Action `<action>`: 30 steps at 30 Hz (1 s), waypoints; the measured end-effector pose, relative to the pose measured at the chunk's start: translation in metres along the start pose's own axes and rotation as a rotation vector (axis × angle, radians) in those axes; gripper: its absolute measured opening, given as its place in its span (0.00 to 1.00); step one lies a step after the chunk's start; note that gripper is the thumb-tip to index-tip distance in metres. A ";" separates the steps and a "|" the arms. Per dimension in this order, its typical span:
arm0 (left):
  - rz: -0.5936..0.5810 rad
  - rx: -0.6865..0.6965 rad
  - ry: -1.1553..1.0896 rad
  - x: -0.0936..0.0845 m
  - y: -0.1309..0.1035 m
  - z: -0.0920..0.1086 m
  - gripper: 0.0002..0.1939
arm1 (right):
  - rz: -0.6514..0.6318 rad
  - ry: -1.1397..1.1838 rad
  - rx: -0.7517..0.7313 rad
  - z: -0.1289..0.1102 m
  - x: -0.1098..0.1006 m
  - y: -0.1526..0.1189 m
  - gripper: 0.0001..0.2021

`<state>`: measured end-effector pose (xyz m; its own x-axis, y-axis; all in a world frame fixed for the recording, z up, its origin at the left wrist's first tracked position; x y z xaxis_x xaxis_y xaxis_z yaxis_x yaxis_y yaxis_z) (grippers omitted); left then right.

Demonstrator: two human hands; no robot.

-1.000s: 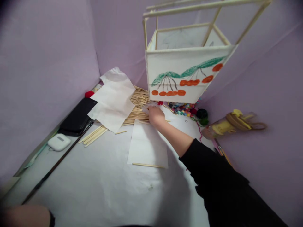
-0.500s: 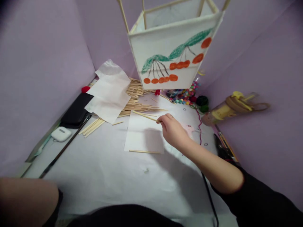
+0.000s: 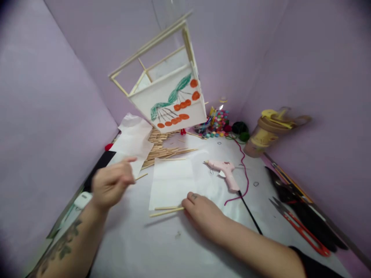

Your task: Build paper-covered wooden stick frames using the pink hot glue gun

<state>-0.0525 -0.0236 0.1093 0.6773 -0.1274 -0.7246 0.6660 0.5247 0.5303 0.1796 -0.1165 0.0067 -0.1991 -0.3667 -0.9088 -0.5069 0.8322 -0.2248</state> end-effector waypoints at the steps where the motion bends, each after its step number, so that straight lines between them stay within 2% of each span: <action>1: -0.062 -0.024 -0.013 0.015 0.007 -0.009 0.16 | -0.008 -0.043 0.015 0.002 0.004 0.002 0.09; 4: -0.214 -0.243 -0.001 0.056 0.013 -0.041 0.11 | -0.010 -0.112 0.055 0.008 0.011 0.007 0.08; 7: -0.376 -0.276 0.037 0.084 0.002 -0.056 0.10 | -0.024 -0.109 0.083 0.013 0.008 0.006 0.08; 12: -0.670 -0.225 0.142 0.108 -0.009 -0.046 0.20 | -0.152 0.028 0.072 0.030 -0.019 -0.011 0.06; 14: -0.729 -0.205 0.157 0.114 -0.009 -0.039 0.24 | -0.210 0.139 0.063 0.040 -0.030 -0.018 0.04; 16: -0.692 -0.191 0.136 0.116 -0.007 -0.034 0.23 | -0.196 0.297 0.034 0.048 -0.038 -0.022 0.07; 18: -0.560 -0.205 0.056 0.113 -0.003 -0.028 0.17 | -0.077 0.498 0.027 0.054 -0.044 -0.022 0.11; 20: -0.412 -0.280 -0.111 0.108 0.000 -0.021 0.13 | 0.047 0.706 0.030 0.055 -0.044 -0.020 0.14; 21: -0.365 -0.349 -0.232 0.107 0.001 -0.016 0.13 | 0.068 0.797 0.022 0.053 -0.042 -0.019 0.15; 23: -0.365 -0.518 -0.527 0.110 0.001 -0.004 0.14 | 0.032 0.910 -0.017 0.043 -0.036 -0.015 0.15; 26: -0.360 -0.719 -0.890 0.119 -0.001 0.017 0.15 | -0.065 0.900 -0.092 0.022 -0.029 -0.012 0.11; 28: -0.329 -0.801 -0.965 0.122 -0.002 0.025 0.14 | -0.118 0.903 -0.113 0.013 -0.024 -0.011 0.11; 30: -0.317 -0.854 -0.965 0.123 -0.002 0.024 0.15 | -0.158 0.951 -0.123 0.009 -0.020 -0.010 0.12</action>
<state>0.0365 -0.0603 0.0294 0.7152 -0.6985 0.0252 0.6716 0.6767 -0.3017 0.1964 -0.1141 0.0237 -0.6884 -0.6985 -0.1953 -0.6593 0.7149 -0.2330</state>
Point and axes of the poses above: each hand's wrist, its own y-axis towards the middle knuckle, its own x-axis out of the palm, z = x × y, the point moved 3 cm from there along y, towards the middle knuckle, and after that the axes turned 11 degrees about -z, right-handed, at the moved point
